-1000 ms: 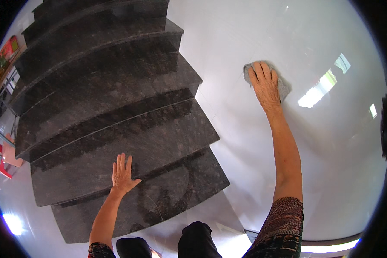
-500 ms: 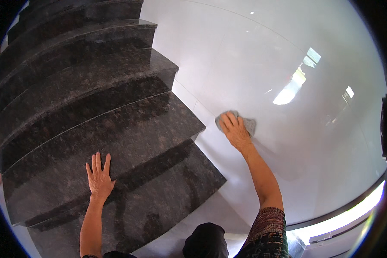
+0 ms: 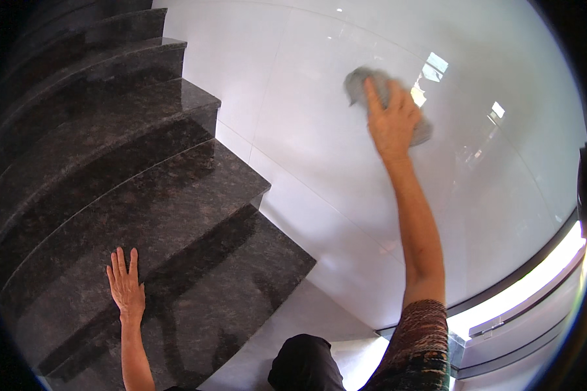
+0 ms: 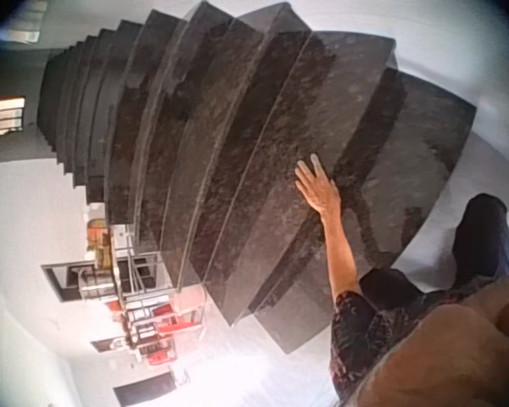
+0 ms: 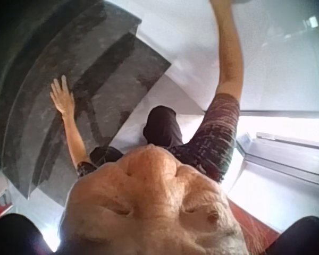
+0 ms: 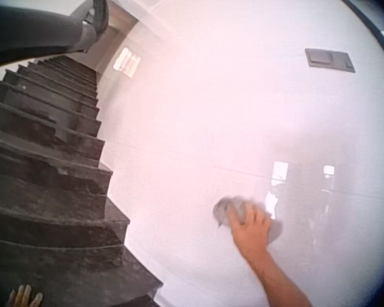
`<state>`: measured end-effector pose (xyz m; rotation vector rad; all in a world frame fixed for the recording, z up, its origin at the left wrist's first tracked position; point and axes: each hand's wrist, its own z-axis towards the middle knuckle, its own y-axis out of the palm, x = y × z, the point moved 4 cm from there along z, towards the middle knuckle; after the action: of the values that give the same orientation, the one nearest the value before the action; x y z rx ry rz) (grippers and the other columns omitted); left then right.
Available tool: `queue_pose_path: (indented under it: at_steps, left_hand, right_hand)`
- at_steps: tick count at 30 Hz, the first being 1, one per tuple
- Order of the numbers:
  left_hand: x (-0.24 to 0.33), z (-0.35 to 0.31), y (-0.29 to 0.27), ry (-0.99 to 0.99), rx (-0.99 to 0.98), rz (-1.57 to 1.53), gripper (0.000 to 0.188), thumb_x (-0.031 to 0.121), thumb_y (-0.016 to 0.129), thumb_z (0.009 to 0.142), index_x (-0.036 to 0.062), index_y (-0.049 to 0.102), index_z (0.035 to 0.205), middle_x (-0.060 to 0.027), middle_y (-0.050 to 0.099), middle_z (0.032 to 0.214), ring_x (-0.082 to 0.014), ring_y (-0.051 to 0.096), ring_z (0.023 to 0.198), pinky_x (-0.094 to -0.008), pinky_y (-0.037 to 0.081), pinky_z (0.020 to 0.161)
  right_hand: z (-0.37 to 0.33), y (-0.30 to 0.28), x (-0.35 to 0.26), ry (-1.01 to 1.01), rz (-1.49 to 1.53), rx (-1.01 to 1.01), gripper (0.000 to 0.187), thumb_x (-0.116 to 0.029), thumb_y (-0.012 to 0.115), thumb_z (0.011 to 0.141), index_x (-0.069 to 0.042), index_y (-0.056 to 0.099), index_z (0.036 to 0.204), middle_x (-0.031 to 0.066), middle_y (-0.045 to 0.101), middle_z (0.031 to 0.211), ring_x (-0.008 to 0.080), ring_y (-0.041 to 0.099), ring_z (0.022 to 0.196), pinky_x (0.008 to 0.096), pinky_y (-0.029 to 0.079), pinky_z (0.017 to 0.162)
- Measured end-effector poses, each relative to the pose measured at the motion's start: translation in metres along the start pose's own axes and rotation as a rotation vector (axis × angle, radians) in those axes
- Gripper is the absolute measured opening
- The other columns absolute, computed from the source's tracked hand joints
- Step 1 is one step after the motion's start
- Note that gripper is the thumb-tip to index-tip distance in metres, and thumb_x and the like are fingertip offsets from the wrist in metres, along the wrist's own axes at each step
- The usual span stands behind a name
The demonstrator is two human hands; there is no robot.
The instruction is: The person wipes a white wall with a cloth, then moves to a staircase and wipes each step. The person uses a cloth to clean the surfaces.
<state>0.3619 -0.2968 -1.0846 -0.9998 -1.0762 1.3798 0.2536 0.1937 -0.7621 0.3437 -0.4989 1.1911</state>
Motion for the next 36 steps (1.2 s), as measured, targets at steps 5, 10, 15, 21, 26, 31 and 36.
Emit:
queue_pose_path:
  at_steps: [5, 10, 15, 21, 26, 31, 36]
  left_hand:
    - [-0.004, -0.001, -0.003, 0.0, 0.011, 0.011, 0.094, 0.007, 0.08, 0.068, 0.0206, 0.028, 0.145, -0.0096, 0.017, 0.154, -0.0287, 0.018, 0.141, -0.0438, 0.019, 0.115]
    - [-0.004, -0.001, -0.004, 0.008, 0.039, -0.03, 0.094, 0.005, 0.08, 0.068, 0.0207, 0.028, 0.145, -0.0099, 0.018, 0.153, -0.0288, 0.019, 0.141, -0.0439, 0.019, 0.115]
    - [0.001, 0.0, -0.004, 0.003, 0.033, -0.034, 0.095, 0.003, 0.079, 0.067, 0.0202, 0.028, 0.145, -0.0099, 0.019, 0.153, -0.0288, 0.02, 0.14, -0.0437, 0.02, 0.115]
    - [-0.003, -0.002, -0.004, -0.004, 0.064, -0.018, 0.096, 0.001, 0.08, 0.065, 0.0205, 0.029, 0.145, -0.0088, 0.02, 0.153, -0.0284, 0.021, 0.14, -0.0436, 0.019, 0.115]
    - [-0.003, -0.003, -0.001, 0.004, 0.077, -0.005, 0.097, 0.002, 0.08, 0.065, 0.0212, 0.029, 0.145, -0.0083, 0.021, 0.153, -0.0277, 0.021, 0.141, -0.0436, 0.018, 0.115]
    - [-0.003, -0.002, 0.002, 0.016, 0.085, -0.004, 0.097, 0.004, 0.081, 0.065, 0.0221, 0.03, 0.145, -0.0076, 0.02, 0.153, -0.0273, 0.021, 0.141, -0.0436, 0.017, 0.115]
    - [-0.001, -0.001, 0.001, 0.016, 0.094, -0.025, 0.097, 0.003, 0.081, 0.064, 0.0229, 0.03, 0.144, -0.0066, 0.021, 0.153, -0.0271, 0.023, 0.14, -0.0441, 0.021, 0.115]
  right_hand:
    - [-0.088, 0.001, -0.081, -0.196, 0.286, -0.27, 0.053, -0.005, 0.057, 0.074, -0.018, 0.056, 0.125, 0.0096, 0.047, 0.121, 0.0258, 0.044, 0.104, 0.042, 0.033, 0.078]
    - [-0.168, -0.02, -0.116, -0.401, 0.405, -0.522, 0.043, -0.01, 0.054, 0.079, -0.018, 0.058, 0.121, 0.007, 0.047, 0.125, 0.0247, 0.044, 0.108, 0.0391, 0.034, 0.081]
    - [-0.183, -0.02, -0.088, -0.467, 0.42, -0.527, 0.042, -0.013, 0.053, 0.08, -0.023, 0.058, 0.12, 0.006, 0.047, 0.128, 0.0242, 0.044, 0.113, 0.0402, 0.036, 0.083]
    - [-0.062, -0.033, 0.024, -0.117, 0.064, -0.272, 0.062, -0.016, 0.067, 0.07, -0.031, 0.053, 0.129, 0.0063, 0.046, 0.129, 0.0265, 0.044, 0.113, 0.0433, 0.036, 0.083]
    - [-0.02, -0.028, 0.045, 0.362, -0.165, 0.114, 0.069, -0.019, 0.074, 0.065, -0.032, 0.053, 0.129, 0.0074, 0.04, 0.131, 0.0312, 0.041, 0.112, 0.0474, 0.035, 0.083]
    - [-0.063, 0.003, -0.039, 0.208, -0.123, -0.064, 0.06, -0.015, 0.07, 0.067, -0.027, 0.057, 0.124, 0.0091, 0.044, 0.128, 0.0302, 0.044, 0.108, 0.0453, 0.035, 0.079]
    - [-0.128, 0.01, -0.112, -0.025, 0.08, -0.109, 0.05, -0.008, 0.059, 0.077, -0.021, 0.057, 0.125, 0.0104, 0.048, 0.127, 0.0245, 0.047, 0.101, 0.0381, 0.03, 0.075]
